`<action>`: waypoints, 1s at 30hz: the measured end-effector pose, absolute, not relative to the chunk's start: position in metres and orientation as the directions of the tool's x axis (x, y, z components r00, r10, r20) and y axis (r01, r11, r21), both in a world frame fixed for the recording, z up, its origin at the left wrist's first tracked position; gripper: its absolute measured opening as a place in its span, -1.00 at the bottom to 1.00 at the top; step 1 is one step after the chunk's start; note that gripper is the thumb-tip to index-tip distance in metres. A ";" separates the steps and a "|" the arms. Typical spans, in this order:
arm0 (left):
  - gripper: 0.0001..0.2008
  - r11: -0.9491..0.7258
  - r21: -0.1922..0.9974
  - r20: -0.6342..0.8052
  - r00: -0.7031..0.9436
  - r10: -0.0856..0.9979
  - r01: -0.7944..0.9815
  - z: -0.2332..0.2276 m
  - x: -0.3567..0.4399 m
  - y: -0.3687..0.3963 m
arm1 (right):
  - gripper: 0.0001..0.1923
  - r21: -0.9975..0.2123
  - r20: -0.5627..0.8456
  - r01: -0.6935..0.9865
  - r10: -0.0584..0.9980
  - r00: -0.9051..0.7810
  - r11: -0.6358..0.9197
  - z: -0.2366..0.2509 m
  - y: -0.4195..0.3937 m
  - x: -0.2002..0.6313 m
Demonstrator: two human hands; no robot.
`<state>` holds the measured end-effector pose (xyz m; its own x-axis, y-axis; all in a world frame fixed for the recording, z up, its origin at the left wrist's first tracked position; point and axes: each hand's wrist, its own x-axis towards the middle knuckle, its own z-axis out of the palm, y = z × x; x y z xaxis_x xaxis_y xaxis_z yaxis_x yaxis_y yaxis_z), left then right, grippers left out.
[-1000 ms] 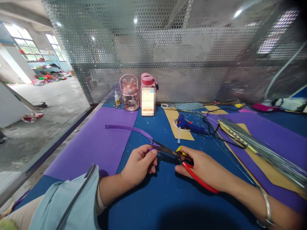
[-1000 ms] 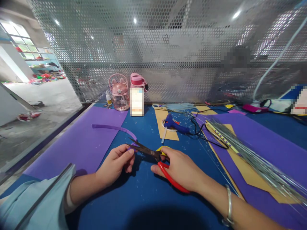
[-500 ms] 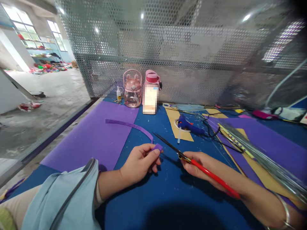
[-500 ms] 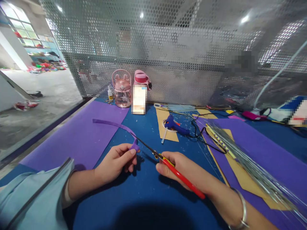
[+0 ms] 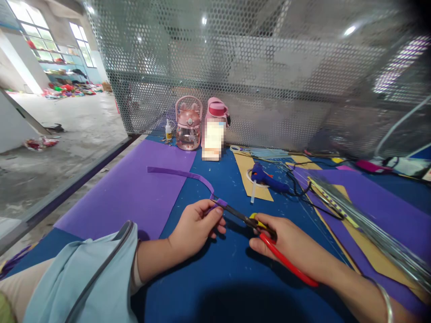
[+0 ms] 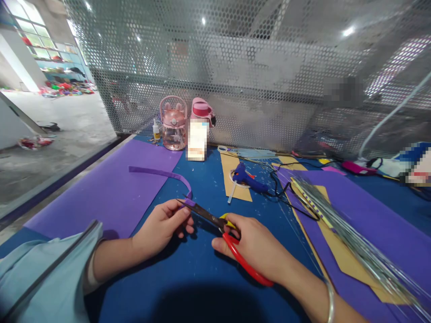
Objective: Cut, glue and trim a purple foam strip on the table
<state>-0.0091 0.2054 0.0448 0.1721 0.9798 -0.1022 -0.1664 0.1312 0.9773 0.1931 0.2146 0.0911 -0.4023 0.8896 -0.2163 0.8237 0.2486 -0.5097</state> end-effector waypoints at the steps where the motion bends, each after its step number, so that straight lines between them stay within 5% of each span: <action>1: -0.68 0.127 0.980 -0.098 0.185 0.978 -0.153 0.045 -0.009 0.205 | -0.77 -0.512 -0.211 0.820 0.888 -0.408 0.255 0.092 0.214 0.192; 13: -0.70 0.151 0.970 -0.081 0.331 0.940 -0.190 0.054 -0.008 0.198 | -0.66 -0.767 -0.320 0.618 0.734 -0.600 0.171 0.085 0.217 0.207; 30: -0.77 0.075 0.989 -0.043 0.242 0.969 -0.125 0.051 -0.008 0.194 | -0.81 -0.589 -0.162 0.768 0.895 -0.416 0.251 0.089 0.207 0.186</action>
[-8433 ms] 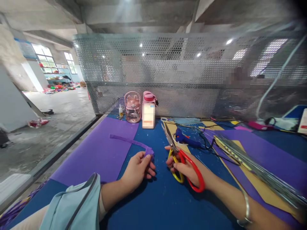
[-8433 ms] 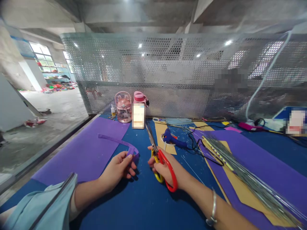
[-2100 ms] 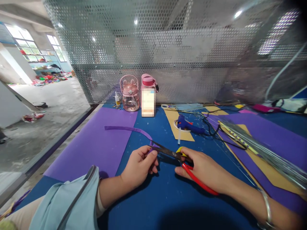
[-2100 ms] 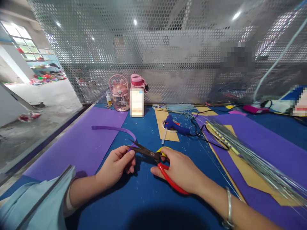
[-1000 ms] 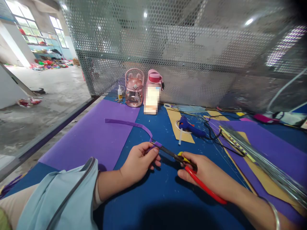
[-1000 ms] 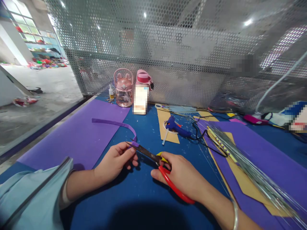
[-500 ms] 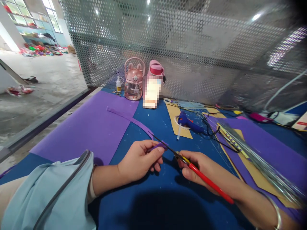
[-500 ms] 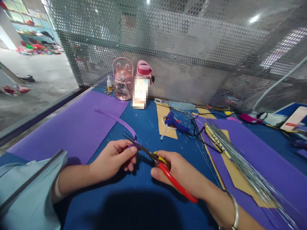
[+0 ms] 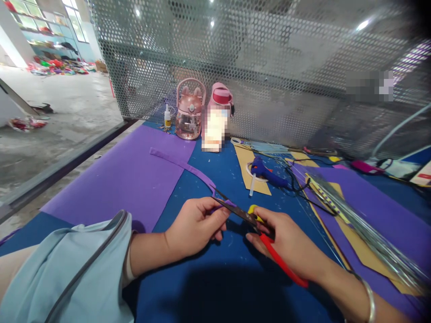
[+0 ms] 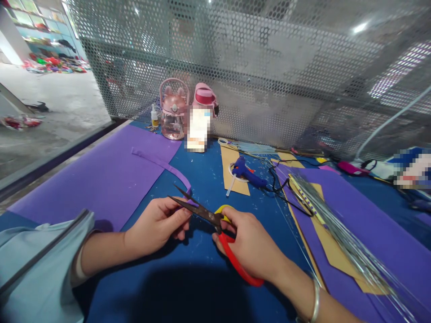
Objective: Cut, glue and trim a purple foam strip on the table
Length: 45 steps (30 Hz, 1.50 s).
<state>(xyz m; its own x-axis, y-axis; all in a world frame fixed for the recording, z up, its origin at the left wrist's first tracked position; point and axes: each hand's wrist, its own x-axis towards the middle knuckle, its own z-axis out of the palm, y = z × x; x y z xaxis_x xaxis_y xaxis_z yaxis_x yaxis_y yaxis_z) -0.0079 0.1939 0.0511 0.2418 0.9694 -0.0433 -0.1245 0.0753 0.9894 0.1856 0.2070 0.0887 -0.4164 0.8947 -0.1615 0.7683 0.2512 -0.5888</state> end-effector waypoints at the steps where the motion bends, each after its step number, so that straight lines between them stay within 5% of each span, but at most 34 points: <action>1: -0.78 0.070 0.990 -0.039 0.241 0.970 -0.122 0.051 -0.008 0.194 | -0.81 -0.596 -0.146 0.760 0.896 -0.420 0.259 0.087 0.207 0.186; 21: -0.79 0.118 0.983 -0.080 0.250 0.965 -0.138 0.051 -0.008 0.194 | -0.85 -0.563 -0.167 0.792 0.906 -0.389 0.236 0.076 0.211 0.190; 26: -0.80 0.113 0.984 -0.078 0.242 0.967 -0.134 0.049 -0.007 0.194 | -0.93 -0.367 0.028 0.811 0.877 -0.479 0.455 0.073 0.212 0.192; 30: -0.80 0.112 0.986 -0.080 0.236 0.968 -0.125 0.046 -0.007 0.196 | -0.84 -0.277 0.097 0.842 0.885 -0.456 0.464 0.071 0.208 0.191; 36: -0.76 0.138 0.977 -0.093 0.253 0.963 -0.164 0.049 -0.008 0.196 | -0.93 -0.411 0.148 0.773 0.871 -0.468 0.484 0.066 0.210 0.193; 45: -0.81 0.011 0.989 0.025 0.244 0.970 -0.145 0.046 -0.009 0.193 | -0.47 -0.490 0.145 0.665 0.805 -0.575 0.563 0.056 0.216 0.203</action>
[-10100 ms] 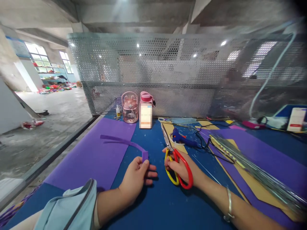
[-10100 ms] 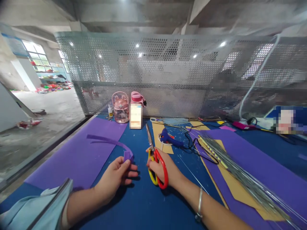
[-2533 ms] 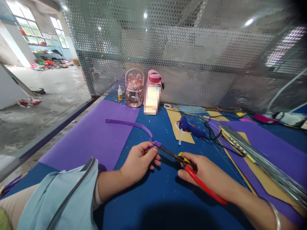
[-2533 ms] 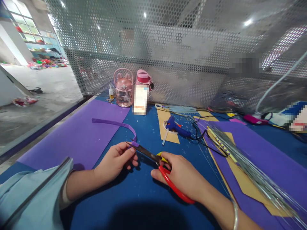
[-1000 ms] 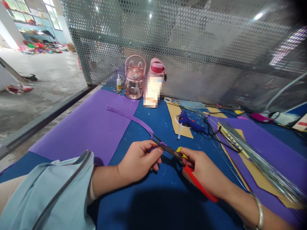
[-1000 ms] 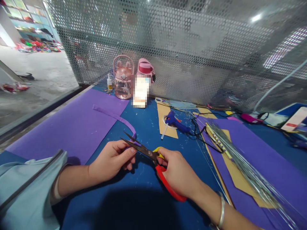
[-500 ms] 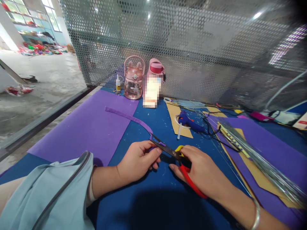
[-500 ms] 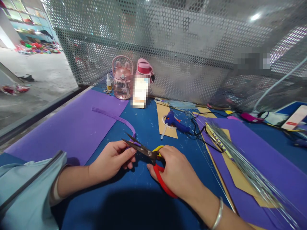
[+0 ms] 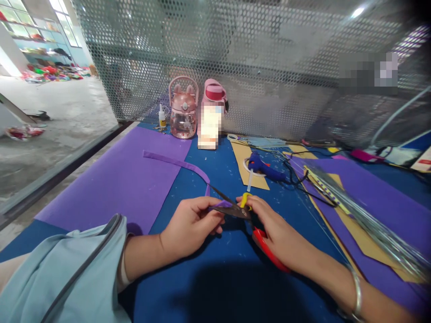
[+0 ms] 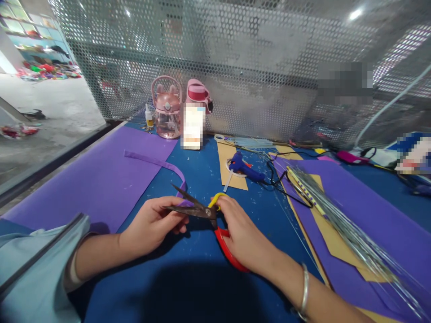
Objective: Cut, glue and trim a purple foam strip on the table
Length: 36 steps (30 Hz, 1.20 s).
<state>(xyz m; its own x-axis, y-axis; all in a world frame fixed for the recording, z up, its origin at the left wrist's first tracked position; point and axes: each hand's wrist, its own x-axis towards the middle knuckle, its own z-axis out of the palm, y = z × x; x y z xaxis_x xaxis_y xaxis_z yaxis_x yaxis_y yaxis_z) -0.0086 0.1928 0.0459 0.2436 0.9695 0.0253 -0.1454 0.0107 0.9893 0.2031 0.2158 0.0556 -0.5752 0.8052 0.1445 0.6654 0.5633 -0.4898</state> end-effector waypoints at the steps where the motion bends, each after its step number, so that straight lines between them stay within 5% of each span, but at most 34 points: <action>1: -0.80 0.004 0.990 0.031 0.234 0.972 -0.144 0.045 -0.009 0.193 | -0.45 -0.488 0.131 0.671 0.807 -0.575 0.558 0.054 0.216 0.204; 24: -0.81 -0.043 0.993 0.068 0.237 0.969 -0.109 0.043 -0.009 0.193 | -0.52 -0.502 0.181 0.658 0.812 -0.555 0.562 0.055 0.214 0.198; 30: -0.81 -0.072 0.992 0.093 0.226 0.970 -0.101 0.041 -0.009 0.192 | -0.72 -0.545 0.167 0.639 0.817 -0.553 0.544 0.060 0.213 0.194; 36: -0.81 -0.110 0.993 0.118 0.231 0.966 -0.046 0.042 -0.010 0.192 | -0.73 -0.568 0.147 0.629 0.818 -0.556 0.531 0.062 0.212 0.194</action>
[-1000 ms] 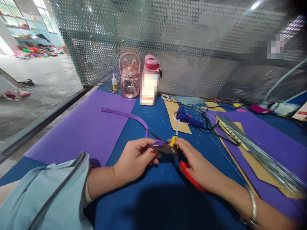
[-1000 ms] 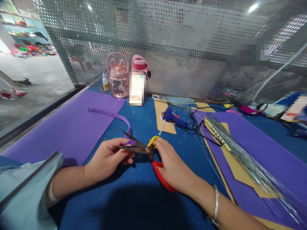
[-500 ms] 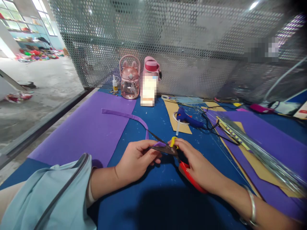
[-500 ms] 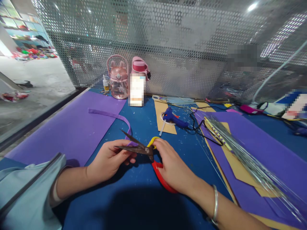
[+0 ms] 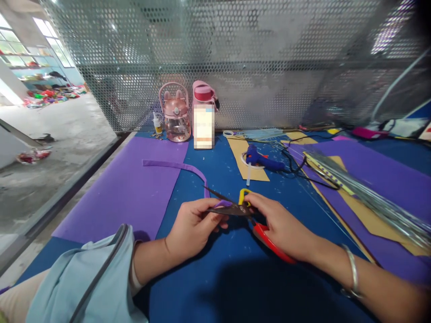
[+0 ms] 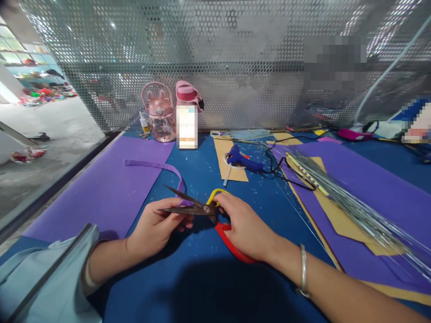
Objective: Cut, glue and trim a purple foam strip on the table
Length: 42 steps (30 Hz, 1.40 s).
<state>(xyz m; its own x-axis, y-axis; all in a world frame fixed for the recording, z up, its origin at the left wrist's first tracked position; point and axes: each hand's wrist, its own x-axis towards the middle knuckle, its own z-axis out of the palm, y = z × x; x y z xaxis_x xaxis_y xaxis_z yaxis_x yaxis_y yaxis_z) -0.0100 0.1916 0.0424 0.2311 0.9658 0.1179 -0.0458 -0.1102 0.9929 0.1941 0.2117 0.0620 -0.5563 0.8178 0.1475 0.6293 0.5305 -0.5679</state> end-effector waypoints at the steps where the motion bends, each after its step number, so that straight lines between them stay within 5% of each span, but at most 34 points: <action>1: -0.82 -0.111 0.993 0.118 0.232 0.965 -0.044 0.043 -0.010 0.192 | -0.73 -0.568 0.143 0.629 0.816 -0.560 0.531 0.062 0.212 0.194; 30: -0.77 -0.063 0.996 0.075 0.235 0.969 -0.057 0.045 -0.010 0.191 | -0.73 -0.512 0.085 0.700 0.840 -0.536 0.498 0.059 0.215 0.197; 42: -0.59 0.103 0.990 -0.128 0.299 0.946 0.098 0.047 -0.010 0.186 | -0.76 -0.532 0.026 0.726 0.865 -0.501 0.436 0.067 0.221 0.199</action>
<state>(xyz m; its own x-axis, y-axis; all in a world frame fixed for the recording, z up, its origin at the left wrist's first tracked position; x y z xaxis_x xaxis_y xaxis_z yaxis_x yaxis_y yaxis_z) -0.0100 0.1860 0.0473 0.2989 0.9457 -0.1277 0.0982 0.1026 0.9899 0.1987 0.2209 0.0668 -0.5006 0.8653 0.0259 0.7262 0.4360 -0.5316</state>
